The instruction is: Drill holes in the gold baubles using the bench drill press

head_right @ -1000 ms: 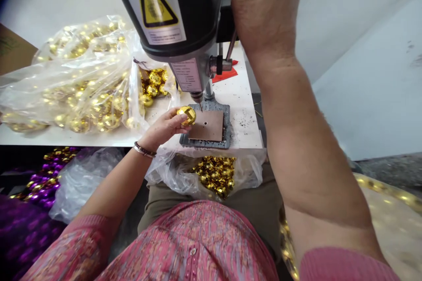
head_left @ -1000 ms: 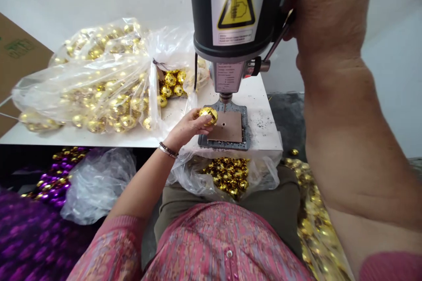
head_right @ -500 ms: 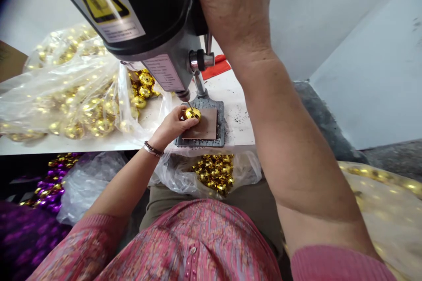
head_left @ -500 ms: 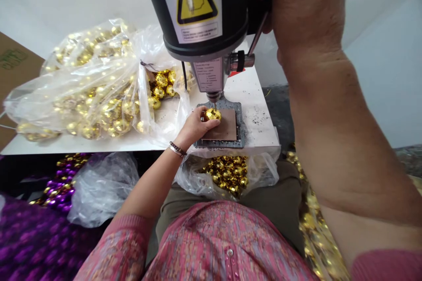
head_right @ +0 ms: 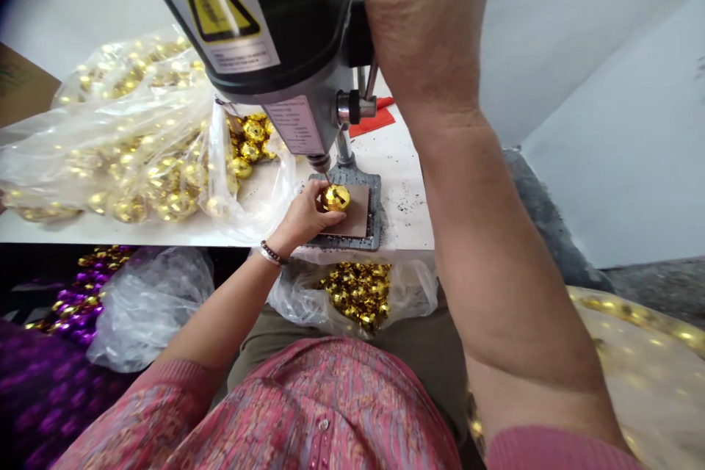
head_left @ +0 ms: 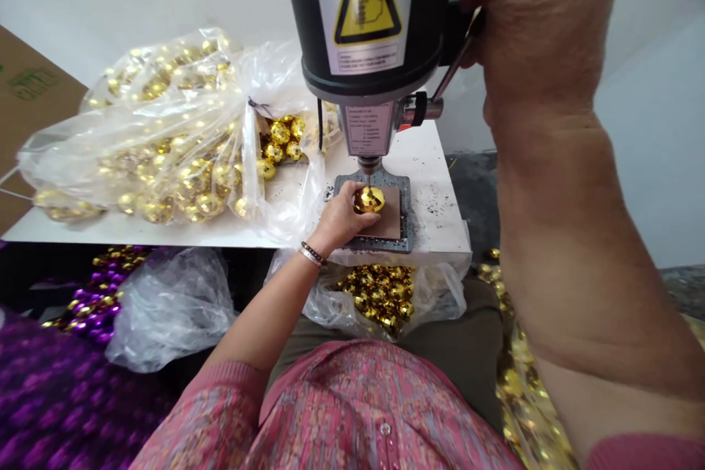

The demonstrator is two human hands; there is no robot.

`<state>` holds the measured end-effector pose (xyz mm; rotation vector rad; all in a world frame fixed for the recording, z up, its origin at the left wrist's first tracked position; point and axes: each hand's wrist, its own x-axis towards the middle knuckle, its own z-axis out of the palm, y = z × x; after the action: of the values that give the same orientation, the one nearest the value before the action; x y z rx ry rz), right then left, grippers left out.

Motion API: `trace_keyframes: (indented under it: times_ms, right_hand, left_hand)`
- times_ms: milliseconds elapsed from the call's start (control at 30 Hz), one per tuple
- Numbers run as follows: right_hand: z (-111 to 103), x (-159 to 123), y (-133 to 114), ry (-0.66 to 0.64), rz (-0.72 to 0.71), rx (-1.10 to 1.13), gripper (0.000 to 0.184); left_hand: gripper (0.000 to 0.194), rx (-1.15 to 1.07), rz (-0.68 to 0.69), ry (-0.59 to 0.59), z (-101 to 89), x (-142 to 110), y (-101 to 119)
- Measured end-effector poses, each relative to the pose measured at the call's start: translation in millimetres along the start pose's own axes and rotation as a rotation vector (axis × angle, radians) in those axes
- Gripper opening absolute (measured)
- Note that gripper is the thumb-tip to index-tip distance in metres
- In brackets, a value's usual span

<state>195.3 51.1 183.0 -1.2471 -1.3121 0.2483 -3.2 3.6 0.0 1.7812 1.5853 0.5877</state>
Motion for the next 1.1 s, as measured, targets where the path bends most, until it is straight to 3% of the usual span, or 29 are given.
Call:
trace_keyframes:
  times_ms: [100, 300, 500, 767, 933, 1100]
  right_hand:
    - [-4, -17, -10, 0.047, 0.018, -0.089, 0.050]
    - [-27, -65, -13, 0.023, -0.140, -0.163, 0.037]
    - [-33, -93, 7, -0.032, -0.210, -0.135, 0.019]
    - [-30, -120, 49, 0.128, -0.593, -0.277, 0.009]
    - [-30, -127, 63, 0.155, -0.682, -0.286, 0.005]
    - [-28, -132, 68, 0.170, -0.681, -0.293, 0.005]
  left_hand:
    - [0.067, -0.029, -0.010, 0.012, 3.6, -1, 1]
    - [0.065, -0.043, -0.003, 0.041, 8.6, -1, -3]
    - [0.064, -0.039, 0.011, 0.033, 10.9, 1, -5]
    - [0.066, -0.024, 0.003, 0.018, 10.7, 0, -4]
    - [0.066, 0.003, 0.002, 0.000, 9.1, -2, -3]
    - [0.063, 0.025, -0.006, -0.026, 8.4, -4, -3]
